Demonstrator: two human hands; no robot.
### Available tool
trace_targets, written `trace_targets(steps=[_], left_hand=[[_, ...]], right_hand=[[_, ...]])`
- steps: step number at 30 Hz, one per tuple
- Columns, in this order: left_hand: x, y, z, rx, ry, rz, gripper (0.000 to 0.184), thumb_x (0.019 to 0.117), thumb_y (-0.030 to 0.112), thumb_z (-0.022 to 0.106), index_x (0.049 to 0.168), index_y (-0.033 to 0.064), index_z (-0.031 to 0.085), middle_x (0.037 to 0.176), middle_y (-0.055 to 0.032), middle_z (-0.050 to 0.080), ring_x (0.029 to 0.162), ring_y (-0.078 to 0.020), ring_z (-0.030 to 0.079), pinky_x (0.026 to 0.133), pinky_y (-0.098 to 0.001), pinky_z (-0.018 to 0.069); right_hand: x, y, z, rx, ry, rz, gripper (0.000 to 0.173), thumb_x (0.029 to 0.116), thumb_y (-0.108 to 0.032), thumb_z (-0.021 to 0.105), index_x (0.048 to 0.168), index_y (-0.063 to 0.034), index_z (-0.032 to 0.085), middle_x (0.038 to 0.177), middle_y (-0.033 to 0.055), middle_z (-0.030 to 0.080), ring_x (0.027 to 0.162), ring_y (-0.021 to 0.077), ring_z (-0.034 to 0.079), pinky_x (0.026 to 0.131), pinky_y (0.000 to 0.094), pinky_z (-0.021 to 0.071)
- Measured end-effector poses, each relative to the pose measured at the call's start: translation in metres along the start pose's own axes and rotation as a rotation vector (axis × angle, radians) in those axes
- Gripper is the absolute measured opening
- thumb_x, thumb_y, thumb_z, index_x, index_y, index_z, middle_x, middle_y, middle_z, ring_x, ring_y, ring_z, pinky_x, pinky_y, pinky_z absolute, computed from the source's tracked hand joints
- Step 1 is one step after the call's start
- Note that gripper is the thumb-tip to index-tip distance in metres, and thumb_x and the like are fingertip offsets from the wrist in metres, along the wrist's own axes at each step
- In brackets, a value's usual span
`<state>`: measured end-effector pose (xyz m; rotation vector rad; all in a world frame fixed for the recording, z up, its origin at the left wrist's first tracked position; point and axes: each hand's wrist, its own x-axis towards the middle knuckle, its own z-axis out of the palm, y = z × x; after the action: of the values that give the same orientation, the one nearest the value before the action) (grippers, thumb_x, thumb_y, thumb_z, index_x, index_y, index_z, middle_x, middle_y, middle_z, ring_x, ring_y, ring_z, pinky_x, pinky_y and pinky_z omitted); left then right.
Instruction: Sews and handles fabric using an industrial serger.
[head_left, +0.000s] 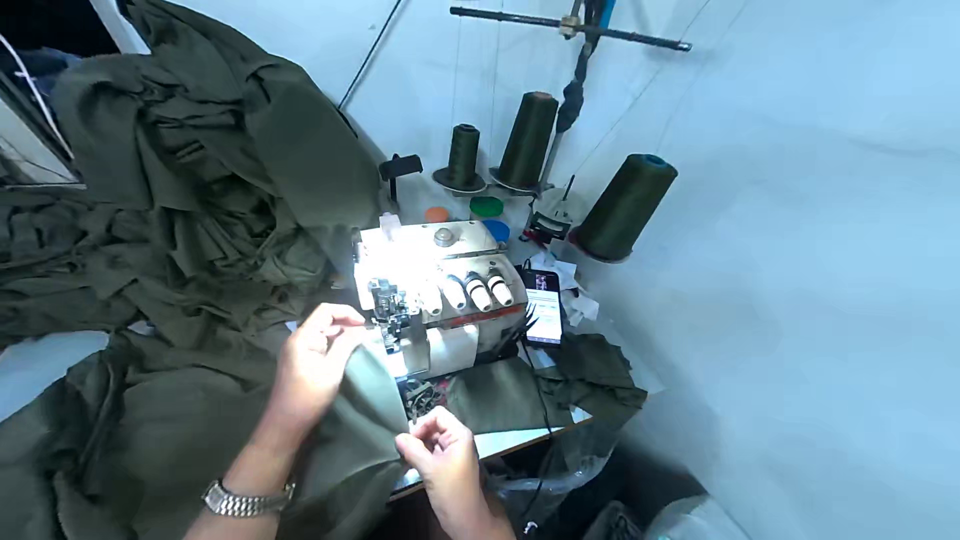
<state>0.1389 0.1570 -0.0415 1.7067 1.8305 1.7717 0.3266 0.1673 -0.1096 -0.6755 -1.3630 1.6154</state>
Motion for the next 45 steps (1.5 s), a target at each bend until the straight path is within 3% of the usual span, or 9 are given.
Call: trace_targets(steps=[4,8,12,15,18,24,32,40,45], left_hand=[[-0.014,-0.008,0.012,0.118,-0.028,-0.021,0.020,0.0947,0.012,0.062,0.114,0.0081,0.064,0.097,0.0030,0.068,0.083,-0.0003,0.065,0.075,-0.0196,0.0548],[-0.017,-0.012,0.015,0.198,-0.021,0.002,0.021,0.0941,0.016,0.062,0.114,0.0090,0.065,0.096,0.0029,0.068,0.086,-0.0016,0.065,0.080,-0.0214,0.0545],[-0.019,-0.017,0.016,0.324,-0.028,0.117,0.009,0.0916,0.017,0.066,0.096,0.0113,0.072,0.103,0.0008,0.064,0.094,-0.0076,0.064,0.082,-0.0264,0.0565],[-0.031,-0.010,0.020,0.625,-0.045,0.296,0.023,0.0965,0.016,0.056,0.096,0.0077,0.078,0.111,-0.0128,0.067,0.106,-0.0321,0.062,0.092,-0.0519,0.0473],[-0.054,0.009,0.031,0.847,-0.054,0.259,0.031,0.0977,0.011,0.051,0.112,0.0048,0.077,0.116,-0.0162,0.072,0.111,-0.0382,0.067,0.096,-0.0635,0.0445],[-0.070,0.008,0.054,0.882,0.003,0.192,0.039,0.1008,0.014,0.046,0.129,0.0117,0.072,0.135,-0.0174,0.066,0.127,-0.0363,0.062,0.107,-0.0623,0.0430],[-0.060,0.006,0.032,0.673,-0.011,0.178,0.034,0.0986,0.019,0.051,0.118,0.0129,0.078,0.130,-0.0111,0.070,0.129,-0.0344,0.061,0.112,-0.0693,0.0346],[-0.033,-0.018,0.014,0.530,-0.111,-0.065,0.050,0.1013,0.047,0.047,0.130,0.0134,0.071,0.143,-0.0055,0.062,0.141,-0.0288,0.050,0.112,-0.0651,0.0359],[0.004,-0.034,0.004,0.431,-0.181,-0.119,0.036,0.1035,0.026,0.058,0.125,0.0004,0.070,0.148,-0.0162,0.056,0.146,-0.0360,0.041,0.119,-0.0570,0.0326]], right_hand=[[-0.017,0.022,-0.003,0.061,0.012,0.050,0.029,0.0859,0.007,0.069,0.114,0.0090,0.064,0.081,0.0045,0.071,0.066,0.0056,0.066,0.062,0.0225,0.0583],[-0.029,0.027,0.001,0.011,-0.026,0.070,0.008,0.0919,0.002,0.066,0.095,0.0067,0.071,0.079,0.0039,0.072,0.067,0.0023,0.067,0.068,0.0199,0.0587],[-0.034,0.028,-0.001,-0.045,-0.048,0.017,0.011,0.0974,-0.001,0.058,0.095,0.0063,0.066,0.078,0.0025,0.068,0.070,0.0010,0.065,0.069,0.0191,0.0570],[-0.037,0.024,-0.004,-0.048,-0.042,0.005,0.010,0.0966,0.000,0.059,0.093,0.0061,0.066,0.076,0.0023,0.068,0.067,0.0013,0.065,0.066,0.0188,0.0564],[-0.039,0.023,-0.007,-0.043,-0.023,-0.002,0.008,0.0959,0.001,0.060,0.092,0.0048,0.066,0.076,0.0014,0.068,0.066,0.0010,0.065,0.065,0.0182,0.0563],[-0.039,0.019,-0.011,-0.009,0.010,-0.021,0.008,0.0949,0.004,0.058,0.091,0.0037,0.065,0.078,0.0002,0.067,0.066,0.0019,0.065,0.065,0.0197,0.0575],[-0.013,0.013,0.003,-0.001,0.011,-0.050,0.009,0.0955,0.001,0.059,0.089,0.0025,0.065,0.075,0.0011,0.065,0.063,0.0032,0.063,0.061,0.0197,0.0566],[0.055,-0.005,0.027,-0.038,0.107,0.091,0.028,0.0988,-0.004,0.061,0.071,-0.0031,0.060,0.060,-0.0007,0.059,0.054,0.0031,0.058,0.055,0.0185,0.0508],[0.069,0.002,0.030,-0.132,0.156,0.112,0.041,0.0974,-0.005,0.064,0.058,-0.0070,0.052,0.051,-0.0022,0.051,0.047,0.0032,0.050,0.049,0.0196,0.0433]])
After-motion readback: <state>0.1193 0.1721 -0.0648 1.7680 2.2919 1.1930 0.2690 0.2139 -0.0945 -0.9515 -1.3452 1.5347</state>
